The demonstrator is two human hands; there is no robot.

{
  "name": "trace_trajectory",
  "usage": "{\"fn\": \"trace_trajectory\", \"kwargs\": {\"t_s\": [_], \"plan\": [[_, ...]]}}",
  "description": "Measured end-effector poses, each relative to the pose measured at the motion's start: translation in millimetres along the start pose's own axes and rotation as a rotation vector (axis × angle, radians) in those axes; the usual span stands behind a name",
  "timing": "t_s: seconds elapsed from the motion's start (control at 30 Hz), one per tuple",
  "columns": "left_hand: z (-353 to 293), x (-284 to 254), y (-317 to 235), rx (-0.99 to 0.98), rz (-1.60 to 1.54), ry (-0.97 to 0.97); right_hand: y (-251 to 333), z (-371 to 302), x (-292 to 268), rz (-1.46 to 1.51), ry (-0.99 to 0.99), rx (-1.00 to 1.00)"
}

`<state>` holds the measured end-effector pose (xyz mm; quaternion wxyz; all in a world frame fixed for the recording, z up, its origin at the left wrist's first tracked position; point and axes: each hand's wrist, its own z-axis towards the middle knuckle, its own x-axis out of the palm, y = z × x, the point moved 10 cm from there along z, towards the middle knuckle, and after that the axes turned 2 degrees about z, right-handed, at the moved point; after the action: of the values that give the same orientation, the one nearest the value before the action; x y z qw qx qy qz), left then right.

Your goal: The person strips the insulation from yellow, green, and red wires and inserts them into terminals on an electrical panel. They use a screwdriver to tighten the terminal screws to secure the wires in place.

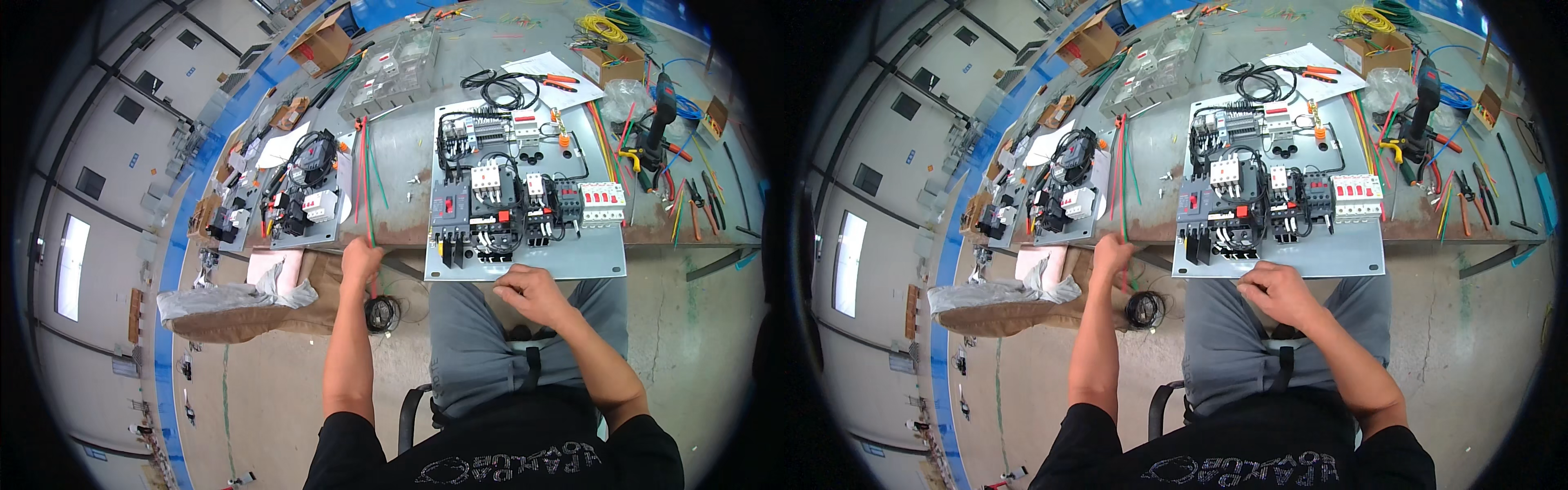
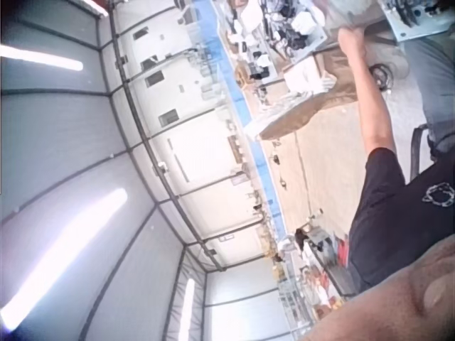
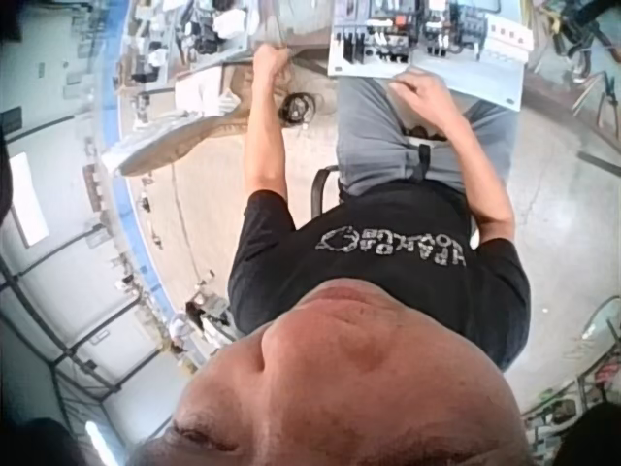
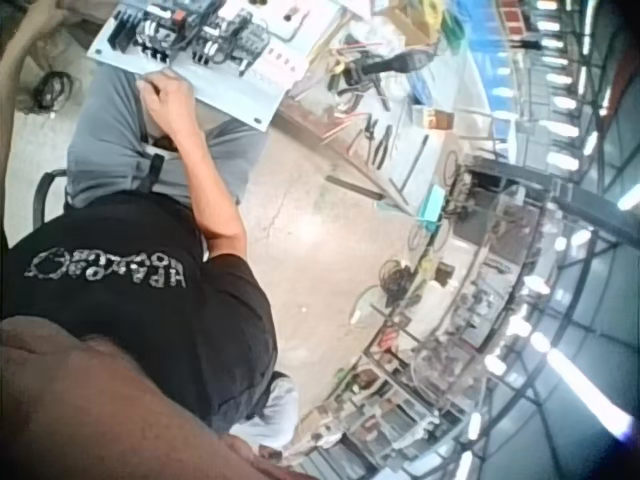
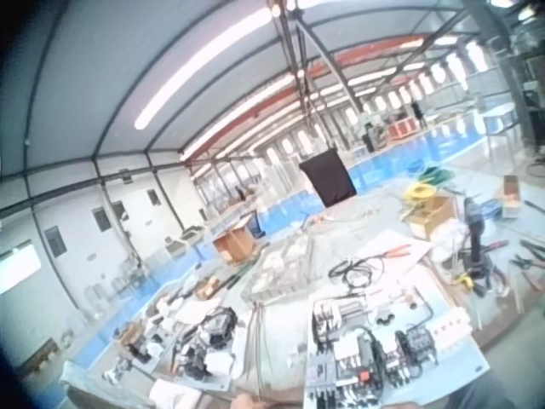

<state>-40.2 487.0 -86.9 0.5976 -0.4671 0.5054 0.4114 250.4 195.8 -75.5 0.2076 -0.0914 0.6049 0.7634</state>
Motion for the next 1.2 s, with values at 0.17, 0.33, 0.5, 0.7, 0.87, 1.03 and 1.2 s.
{"fn": "trace_trajectory", "kwargs": {"t_s": [0.17, 0.33, 0.5, 0.7, 0.87, 1.03, 1.2], "plan": [[-2, -22, -7, 0.036, 0.201, -0.122, -3, -1, 1, -0.011, -0.017, -0.071], [3, -55, 32, 0.063, -0.125, -0.293, -2, -1, 4, -0.005, 0.024, -0.004], [-29, -94, 30, 0.066, -0.736, -0.308, -3, -1, 2, 0.148, 0.034, 0.038], [-146, -137, 2, 0.088, -0.908, -0.354, 32, 7, 35, 0.687, 0.276, 0.269], [-221, -130, 8, 0.132, -0.997, -0.430, 100, 78, 25, 0.841, 0.099, 0.032], [-273, -72, 23, 0.275, -0.604, -0.447, 169, 126, -4, 1.100, -0.074, -0.031], [-270, -60, 21, 0.329, -0.744, -0.294, 165, 104, 23, 1.464, -0.008, -0.025]]}}
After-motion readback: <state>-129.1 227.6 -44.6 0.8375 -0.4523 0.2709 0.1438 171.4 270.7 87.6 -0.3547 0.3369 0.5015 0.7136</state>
